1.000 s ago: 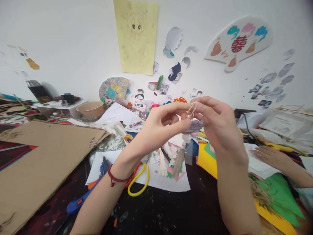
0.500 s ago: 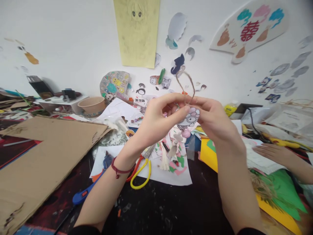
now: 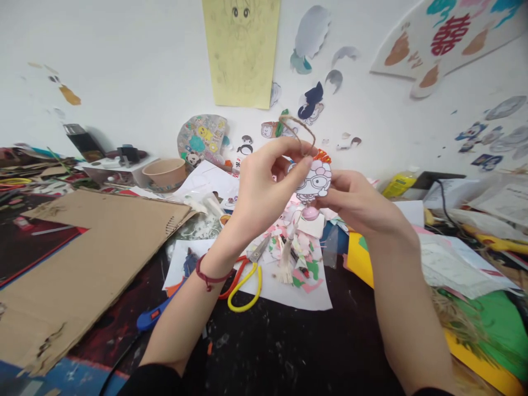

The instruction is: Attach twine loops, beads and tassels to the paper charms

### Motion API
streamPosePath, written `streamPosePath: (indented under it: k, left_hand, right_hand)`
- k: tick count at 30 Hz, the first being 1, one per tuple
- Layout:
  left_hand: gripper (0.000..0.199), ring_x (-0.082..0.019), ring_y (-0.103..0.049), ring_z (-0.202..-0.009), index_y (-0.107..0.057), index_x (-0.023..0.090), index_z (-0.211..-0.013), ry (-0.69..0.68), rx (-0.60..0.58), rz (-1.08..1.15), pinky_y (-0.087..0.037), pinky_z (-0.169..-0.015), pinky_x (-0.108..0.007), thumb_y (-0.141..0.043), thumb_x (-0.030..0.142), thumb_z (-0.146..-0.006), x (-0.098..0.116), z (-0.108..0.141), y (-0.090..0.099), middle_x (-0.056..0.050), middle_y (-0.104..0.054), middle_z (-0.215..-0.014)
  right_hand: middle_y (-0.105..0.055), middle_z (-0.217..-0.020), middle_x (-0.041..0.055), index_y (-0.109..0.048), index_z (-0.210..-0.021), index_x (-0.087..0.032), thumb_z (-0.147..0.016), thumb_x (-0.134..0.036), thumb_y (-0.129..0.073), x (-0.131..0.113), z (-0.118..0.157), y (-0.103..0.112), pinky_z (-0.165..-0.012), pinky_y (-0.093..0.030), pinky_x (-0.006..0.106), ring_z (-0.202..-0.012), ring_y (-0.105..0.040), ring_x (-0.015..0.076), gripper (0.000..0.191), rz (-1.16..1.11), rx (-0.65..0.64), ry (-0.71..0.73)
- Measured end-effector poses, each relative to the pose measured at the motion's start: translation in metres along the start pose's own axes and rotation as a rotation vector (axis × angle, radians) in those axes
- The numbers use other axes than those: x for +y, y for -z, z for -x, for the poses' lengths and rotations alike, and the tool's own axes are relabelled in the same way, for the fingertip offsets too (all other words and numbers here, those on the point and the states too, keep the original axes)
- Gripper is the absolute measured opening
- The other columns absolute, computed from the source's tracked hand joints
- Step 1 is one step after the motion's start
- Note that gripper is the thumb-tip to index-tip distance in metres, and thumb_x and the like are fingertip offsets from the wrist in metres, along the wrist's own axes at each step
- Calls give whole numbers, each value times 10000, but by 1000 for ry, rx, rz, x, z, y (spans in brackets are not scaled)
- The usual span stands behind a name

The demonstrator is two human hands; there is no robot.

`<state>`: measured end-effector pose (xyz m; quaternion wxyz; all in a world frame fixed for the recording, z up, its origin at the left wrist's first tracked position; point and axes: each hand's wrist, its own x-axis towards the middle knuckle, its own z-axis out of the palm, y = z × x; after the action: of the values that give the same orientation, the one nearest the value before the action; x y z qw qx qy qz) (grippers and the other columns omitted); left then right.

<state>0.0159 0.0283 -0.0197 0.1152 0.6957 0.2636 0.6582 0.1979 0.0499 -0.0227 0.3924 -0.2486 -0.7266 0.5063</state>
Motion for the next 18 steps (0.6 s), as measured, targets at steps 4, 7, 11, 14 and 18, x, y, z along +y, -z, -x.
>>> streamPosePath:
  k: [4, 7, 11, 14, 18]
  left_hand:
    - [41, -99, -595, -604, -711, 202, -904, -21, -4, -18, -481, -532, -272, -692, 167, -894, 0, -1, 3, -32, -788, -992]
    - [33, -108, -621, -634, -712, 209, -920, -43, -7, -22, -471, -526, -268, -680, 204, -922, 1, -1, 6, -27, -782, -976]
    - [63, -119, -656, -681, -715, 214, -940, -33, -15, -13, -496, -538, -269, -669, 256, -948, 3, -1, 9, -27, -783, -1008]
    - [83, -119, -664, -681, -714, 217, -952, -19, -24, 3, -516, -540, -271, -658, 278, -964, 4, -1, 10, -29, -782, -1035]
    - [80, -121, -678, -682, -713, 219, -951, -7, -26, 45, -539, -542, -272, -673, 289, -960, 4, -2, 12, -25, -783, -1042]
  right_hand:
    - [-734, -780, 16, -763, -864, -189, -816, -233, -791, 0, 0, -3, -624, -544, 263, -698, -671, 140, 71, -19, -11, -15]
    - [-725, -768, 15, -759, -834, -187, -822, -256, -790, 0, 1, -5, -620, -539, 261, -696, -658, 136, 77, -28, -29, 3]
    - [-722, -774, 13, -763, -837, -194, -842, -275, -781, 0, 1, -7, -640, -538, 261, -717, -658, 136, 83, -11, -43, 34]
    - [-723, -782, 11, -768, -873, -202, -861, -271, -771, -1, 3, -9, -644, -535, 258, -729, -657, 136, 70, 3, -32, 66]
    - [-717, -783, 1, -768, -869, -219, -897, -244, -734, -3, 5, -11, -654, -535, 248, -736, -654, 128, 50, -2, -56, 106]
